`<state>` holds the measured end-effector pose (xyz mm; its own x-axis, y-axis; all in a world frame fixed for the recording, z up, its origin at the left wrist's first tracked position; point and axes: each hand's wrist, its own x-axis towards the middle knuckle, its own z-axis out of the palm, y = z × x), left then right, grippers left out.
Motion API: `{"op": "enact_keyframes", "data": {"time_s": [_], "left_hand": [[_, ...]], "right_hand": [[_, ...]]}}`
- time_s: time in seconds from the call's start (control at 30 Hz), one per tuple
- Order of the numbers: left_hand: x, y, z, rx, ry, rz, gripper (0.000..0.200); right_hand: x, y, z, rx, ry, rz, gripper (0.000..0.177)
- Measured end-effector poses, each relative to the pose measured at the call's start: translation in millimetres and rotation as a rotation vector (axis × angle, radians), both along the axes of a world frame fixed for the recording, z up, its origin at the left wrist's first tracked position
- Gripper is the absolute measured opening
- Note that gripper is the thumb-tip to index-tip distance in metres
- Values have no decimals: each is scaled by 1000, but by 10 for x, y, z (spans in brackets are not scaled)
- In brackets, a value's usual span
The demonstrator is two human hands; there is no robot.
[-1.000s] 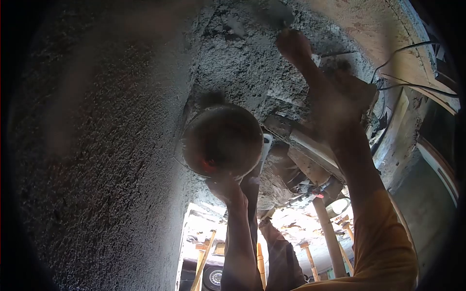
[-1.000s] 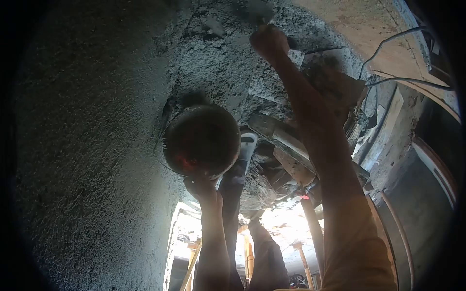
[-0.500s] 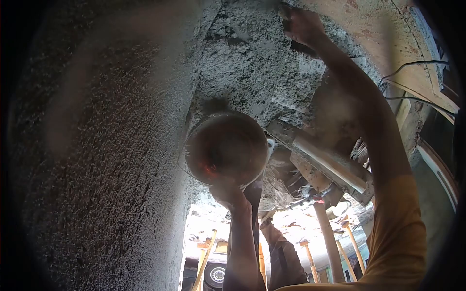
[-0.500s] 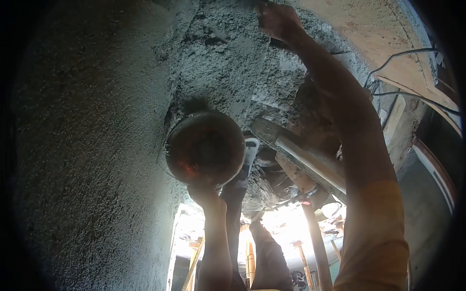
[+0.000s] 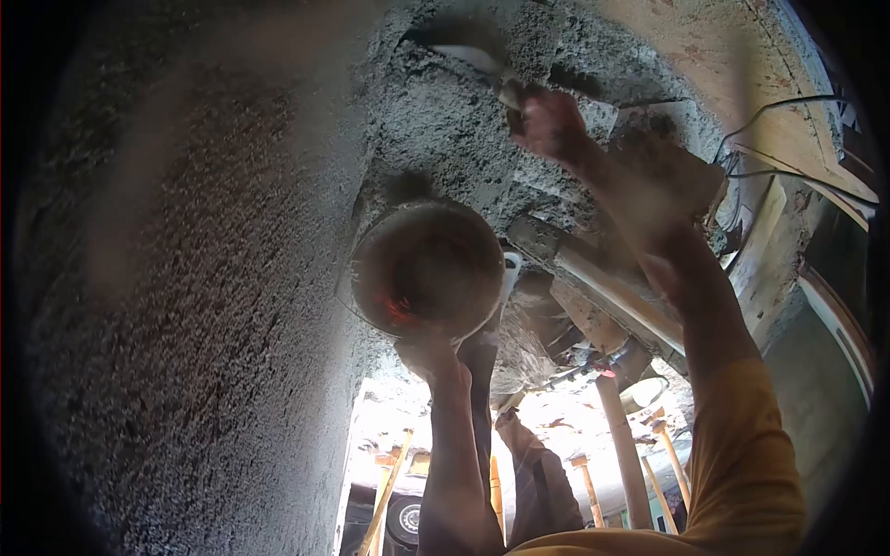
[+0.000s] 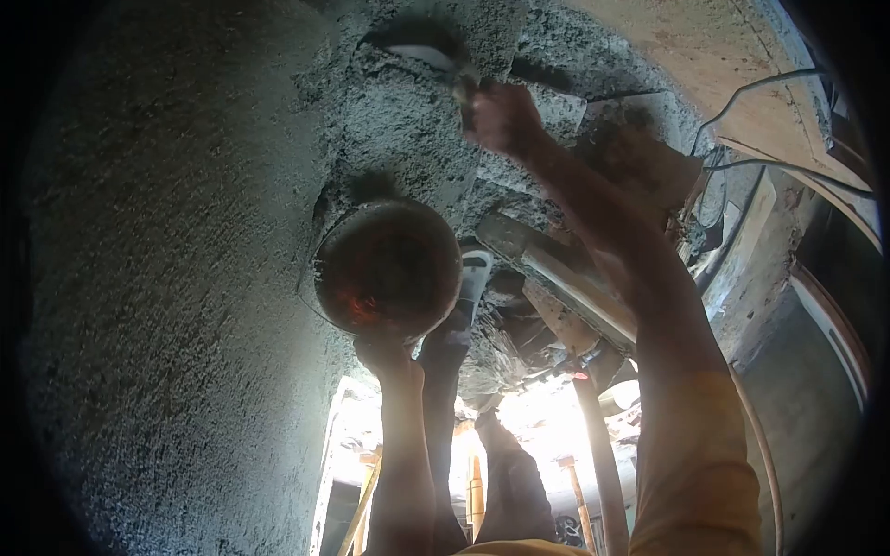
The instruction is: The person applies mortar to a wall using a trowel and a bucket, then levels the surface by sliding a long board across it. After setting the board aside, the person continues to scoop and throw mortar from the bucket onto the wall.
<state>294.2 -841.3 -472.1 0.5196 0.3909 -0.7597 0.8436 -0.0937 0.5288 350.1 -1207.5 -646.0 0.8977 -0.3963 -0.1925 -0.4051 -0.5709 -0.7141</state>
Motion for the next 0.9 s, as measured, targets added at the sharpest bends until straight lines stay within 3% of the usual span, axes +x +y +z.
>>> {"op": "enact_keyframes", "data": {"time_s": [0.03,0.1,0.2,0.23,0.4,0.5,0.57,0.67,0.8,0.9], "left_hand": [[32,-30,89,-14,32,12,46],[9,-51,158,13,69,52,45],[-110,19,147,71,94,111,42],[-162,74,121,43,109,127,43],[-177,134,140,-53,205,133,35],[-220,192,116,-98,226,80,33],[-234,213,84,-141,222,42,32],[-269,247,48,-138,217,31,34],[-295,306,36,-103,220,47,39],[-260,248,106,-67,216,65,40]], "right_hand": [[8,-3,451,102,54,-76,36],[-6,59,672,59,183,-139,31],[-24,202,367,-365,394,-115,21],[-100,295,67,-709,274,387,11],[436,994,-252,-483,122,141,14],[509,1002,-258,-82,3,-11,16],[526,892,-156,248,68,-227,20],[356,825,-69,621,49,-355,26],[114,877,110,646,-47,-348,28],[-77,855,338,413,-58,-210,27]]}}
